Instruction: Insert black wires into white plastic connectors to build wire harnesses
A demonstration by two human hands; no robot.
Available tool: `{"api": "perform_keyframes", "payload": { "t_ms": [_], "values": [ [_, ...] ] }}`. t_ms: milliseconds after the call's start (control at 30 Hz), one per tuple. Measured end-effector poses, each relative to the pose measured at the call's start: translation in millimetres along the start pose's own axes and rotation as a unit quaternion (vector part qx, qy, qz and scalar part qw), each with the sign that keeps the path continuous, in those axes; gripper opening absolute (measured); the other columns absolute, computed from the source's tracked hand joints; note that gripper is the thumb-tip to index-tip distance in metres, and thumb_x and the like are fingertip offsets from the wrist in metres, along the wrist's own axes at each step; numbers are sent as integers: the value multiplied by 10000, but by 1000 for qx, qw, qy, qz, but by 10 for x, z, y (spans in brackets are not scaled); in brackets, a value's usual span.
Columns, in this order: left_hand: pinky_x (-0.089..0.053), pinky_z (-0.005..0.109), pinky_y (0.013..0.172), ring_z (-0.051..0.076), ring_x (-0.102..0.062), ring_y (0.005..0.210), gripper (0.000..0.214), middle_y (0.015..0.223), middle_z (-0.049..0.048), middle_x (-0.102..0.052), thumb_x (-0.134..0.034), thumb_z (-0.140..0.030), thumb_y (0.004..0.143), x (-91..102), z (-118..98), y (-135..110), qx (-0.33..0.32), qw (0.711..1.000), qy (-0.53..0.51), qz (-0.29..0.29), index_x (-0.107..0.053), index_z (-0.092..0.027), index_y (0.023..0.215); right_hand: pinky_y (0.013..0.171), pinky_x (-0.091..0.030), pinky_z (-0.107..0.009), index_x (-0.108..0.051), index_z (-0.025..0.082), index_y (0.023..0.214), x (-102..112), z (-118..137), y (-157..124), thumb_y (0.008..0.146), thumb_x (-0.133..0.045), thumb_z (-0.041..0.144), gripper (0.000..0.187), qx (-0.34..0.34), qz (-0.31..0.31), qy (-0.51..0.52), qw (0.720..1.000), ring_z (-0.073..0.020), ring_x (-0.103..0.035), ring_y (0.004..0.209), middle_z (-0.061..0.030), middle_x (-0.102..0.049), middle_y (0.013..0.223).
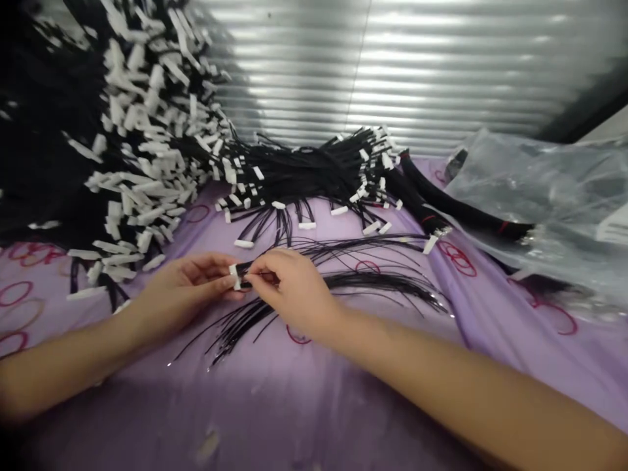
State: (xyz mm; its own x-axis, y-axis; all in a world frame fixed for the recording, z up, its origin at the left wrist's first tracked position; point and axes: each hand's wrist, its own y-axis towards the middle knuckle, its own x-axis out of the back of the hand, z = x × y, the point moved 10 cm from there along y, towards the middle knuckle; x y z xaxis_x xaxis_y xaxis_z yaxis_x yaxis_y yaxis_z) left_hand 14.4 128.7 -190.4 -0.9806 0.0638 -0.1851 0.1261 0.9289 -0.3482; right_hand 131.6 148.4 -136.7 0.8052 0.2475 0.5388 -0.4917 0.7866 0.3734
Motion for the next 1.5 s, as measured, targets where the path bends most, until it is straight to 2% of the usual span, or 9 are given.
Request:
{"api": "perform_keyframes", "payload": {
  "t_ms": [167, 500, 733, 933, 1067, 1167, 1333, 1400, 1500],
  "values": [
    [-575, 216, 729, 95, -657, 745, 216, 811, 3, -671, -726, -160, 696, 17, 94, 3, 18, 998, -26, 46, -619, -119, 880, 622, -373, -179, -623, 152, 767, -50, 86, -54, 820, -609, 149, 55, 20, -3, -43, 999, -56, -491, 657, 29, -567, 693],
    [-545, 155, 604, 88, -655, 607, 225, 746, 27, -697, -731, -160, 673, 45, 134, 48, 11, 999, 0, 47, -646, -110, 875, 618, -381, -189, -598, 134, 753, -102, 180, -34, 835, -580, 130, 84, 69, 14, -100, 993, -64, -483, 647, 20, -565, 689],
    [-508, 175, 646, 87, -649, 707, 172, 795, 32, -667, -636, -66, 747, 111, 9, 70, -28, 995, -96, 8, -618, -101, 914, 840, -450, -397, -637, 104, 920, -13, 756, -180, 896, -520, 198, 152, 191, 25, -350, 917, -234, -540, 976, -125, -596, 1094],
    [-508, 206, 713, 86, -645, 709, 143, 793, 30, -664, -616, -69, 772, 195, -2, 97, -23, 987, -160, -8, -596, -96, 911, 818, -439, -354, -652, 113, 893, -789, 831, -218, 868, -589, 248, 151, 216, 247, -277, 903, -201, -515, 893, -79, -581, 914],
    [-492, 174, 637, 91, -645, 677, 148, 683, 21, -652, -606, -83, 785, 166, 26, 82, 0, 991, -137, 2, -590, -104, 930, 836, -403, -346, -625, 127, 872, -1116, 733, -202, 875, -540, 166, 93, 248, 293, -262, 885, -186, -475, 885, -72, -547, 931],
    [-489, 176, 622, 84, -632, 642, 176, 695, 22, -656, -583, -75, 792, 142, 25, 72, 2, 991, -136, 16, -600, -111, 964, 822, -410, -313, -588, 126, 854, -990, 771, -174, 903, -482, 151, 120, 242, 284, -215, 902, -162, -484, 878, -57, -557, 918],
    [-502, 187, 644, 90, -630, 678, 179, 766, 18, -663, -647, -54, 711, 65, -9, 55, -24, 990, -125, 63, -642, -118, 878, 604, -387, -168, -569, 143, 795, -216, 615, 67, 851, -533, 113, 73, 88, 130, -86, 984, -47, -480, 634, 36, -557, 704],
    [-504, 178, 630, 95, -634, 695, 175, 792, 25, -672, -673, -72, 701, 42, -9, 52, -29, 991, -105, 75, -657, -120, 869, 535, -356, -148, -572, 138, 718, -1, 422, 102, 802, -565, 97, 94, 25, 75, -50, 996, -26, -440, 546, 55, -526, 611],
    [-499, 158, 591, 100, -639, 691, 175, 792, 37, -685, -685, -111, 717, 27, 6, 56, -25, 993, -80, 84, -671, -127, 890, 481, -315, -141, -602, 131, 678, 48, 190, 100, 759, -595, 102, 87, -24, 59, -30, 998, -16, -415, 496, 62, -526, 564]
  ]
}}
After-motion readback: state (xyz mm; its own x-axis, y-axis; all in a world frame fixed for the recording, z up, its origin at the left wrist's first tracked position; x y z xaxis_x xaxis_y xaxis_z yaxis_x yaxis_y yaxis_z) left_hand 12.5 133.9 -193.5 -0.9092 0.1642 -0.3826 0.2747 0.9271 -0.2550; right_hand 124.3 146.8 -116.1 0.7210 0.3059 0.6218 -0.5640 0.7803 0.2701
